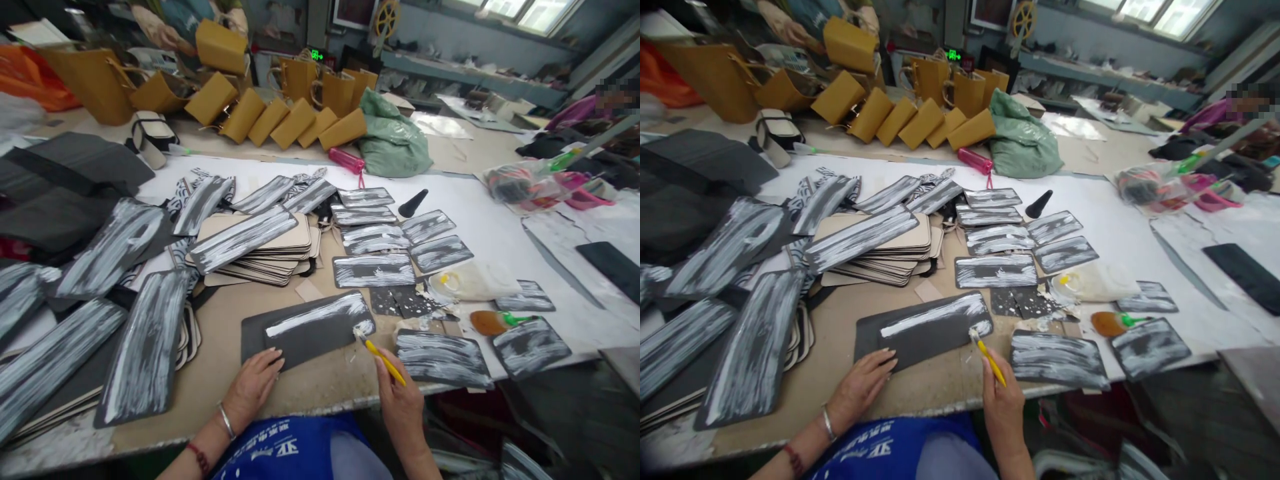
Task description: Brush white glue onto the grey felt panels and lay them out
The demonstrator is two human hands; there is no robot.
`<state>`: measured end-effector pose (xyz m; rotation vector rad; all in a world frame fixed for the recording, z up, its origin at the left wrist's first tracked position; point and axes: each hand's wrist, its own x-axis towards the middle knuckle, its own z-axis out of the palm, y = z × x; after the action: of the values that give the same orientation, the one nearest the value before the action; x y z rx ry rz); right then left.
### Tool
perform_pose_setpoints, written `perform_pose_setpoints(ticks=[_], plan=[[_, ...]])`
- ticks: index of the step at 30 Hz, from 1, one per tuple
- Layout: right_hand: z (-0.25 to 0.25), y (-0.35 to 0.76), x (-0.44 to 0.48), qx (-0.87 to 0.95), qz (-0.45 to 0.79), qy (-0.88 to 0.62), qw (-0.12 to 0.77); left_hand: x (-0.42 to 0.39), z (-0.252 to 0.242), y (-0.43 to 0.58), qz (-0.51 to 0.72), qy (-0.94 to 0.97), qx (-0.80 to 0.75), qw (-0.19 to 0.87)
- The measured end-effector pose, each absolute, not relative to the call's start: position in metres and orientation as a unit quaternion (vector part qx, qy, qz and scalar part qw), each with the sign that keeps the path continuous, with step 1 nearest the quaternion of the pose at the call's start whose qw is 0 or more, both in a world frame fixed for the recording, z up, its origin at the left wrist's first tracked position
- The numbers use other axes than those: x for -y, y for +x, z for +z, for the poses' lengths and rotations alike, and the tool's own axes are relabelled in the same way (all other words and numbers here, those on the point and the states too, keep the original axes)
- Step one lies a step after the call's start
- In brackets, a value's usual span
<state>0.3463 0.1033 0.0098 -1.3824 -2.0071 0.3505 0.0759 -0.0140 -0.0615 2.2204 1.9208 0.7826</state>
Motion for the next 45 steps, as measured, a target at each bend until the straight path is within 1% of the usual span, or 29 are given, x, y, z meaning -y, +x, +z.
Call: perform_pose_setpoints(ticks=[3, 7, 14, 18, 22, 24, 26, 28, 30, 33, 35, 38, 41, 43, 45], plan=[[0.021, 0.337, -0.099, 0.74, 0.172, -0.553, 0.342, 0.015, -0.06, 0.078, 0.265, 0.72, -0.638, 0.07], [0.022, 0.309, -0.094, 0.707, 0.288, -0.56, 0.322, 0.018, -0.058, 0.079, 0.295, 0.697, -0.649, 0.07], [0.012, 0.241, -0.085, 0.658, 0.453, -0.52, 0.302, 0.029, -0.053, 0.076, 0.301, 0.687, -0.657, 0.073], [0.003, 0.212, -0.081, 0.607, 0.527, -0.501, 0.32, 0.033, -0.056, 0.073, 0.294, 0.693, -0.654, 0.075], [-0.013, 0.197, -0.087, 0.539, 0.588, -0.504, 0.331, 0.033, -0.056, 0.07, 0.277, 0.699, -0.651, 0.102], [-0.016, 0.198, -0.094, 0.52, 0.584, -0.523, 0.34, 0.032, -0.055, 0.068, 0.275, 0.7, -0.648, 0.12], [-0.013, 0.207, -0.099, 0.513, 0.553, -0.547, 0.363, 0.031, -0.053, 0.065, 0.281, 0.697, -0.644, 0.141], [-0.006, 0.219, -0.1, 0.521, 0.514, -0.576, 0.366, 0.031, -0.053, 0.063, 0.297, 0.688, -0.641, 0.165], [0.002, 0.231, -0.093, 0.527, 0.497, -0.598, 0.342, 0.029, -0.054, 0.061, 0.329, 0.667, -0.641, 0.194], [0.007, 0.241, -0.074, 0.527, 0.522, -0.601, 0.299, 0.026, -0.055, 0.059, 0.386, 0.592, -0.666, 0.24], [0.005, 0.241, -0.059, 0.525, 0.54, -0.595, 0.279, 0.022, -0.056, 0.057, 0.404, 0.537, -0.691, 0.265], [-0.001, 0.236, -0.044, 0.516, 0.551, -0.596, 0.272, 0.015, -0.055, 0.054, 0.378, 0.526, -0.707, 0.284], [-0.006, 0.235, -0.041, 0.513, 0.545, -0.6, 0.281, 0.011, -0.054, 0.052, 0.324, 0.586, -0.693, 0.268], [-0.01, 0.243, -0.046, 0.533, 0.518, -0.604, 0.287, 0.011, -0.054, 0.052, 0.298, 0.627, -0.678, 0.241], [-0.014, 0.257, -0.054, 0.573, 0.462, -0.608, 0.298, 0.012, -0.055, 0.052, 0.281, 0.656, -0.667, 0.215]])
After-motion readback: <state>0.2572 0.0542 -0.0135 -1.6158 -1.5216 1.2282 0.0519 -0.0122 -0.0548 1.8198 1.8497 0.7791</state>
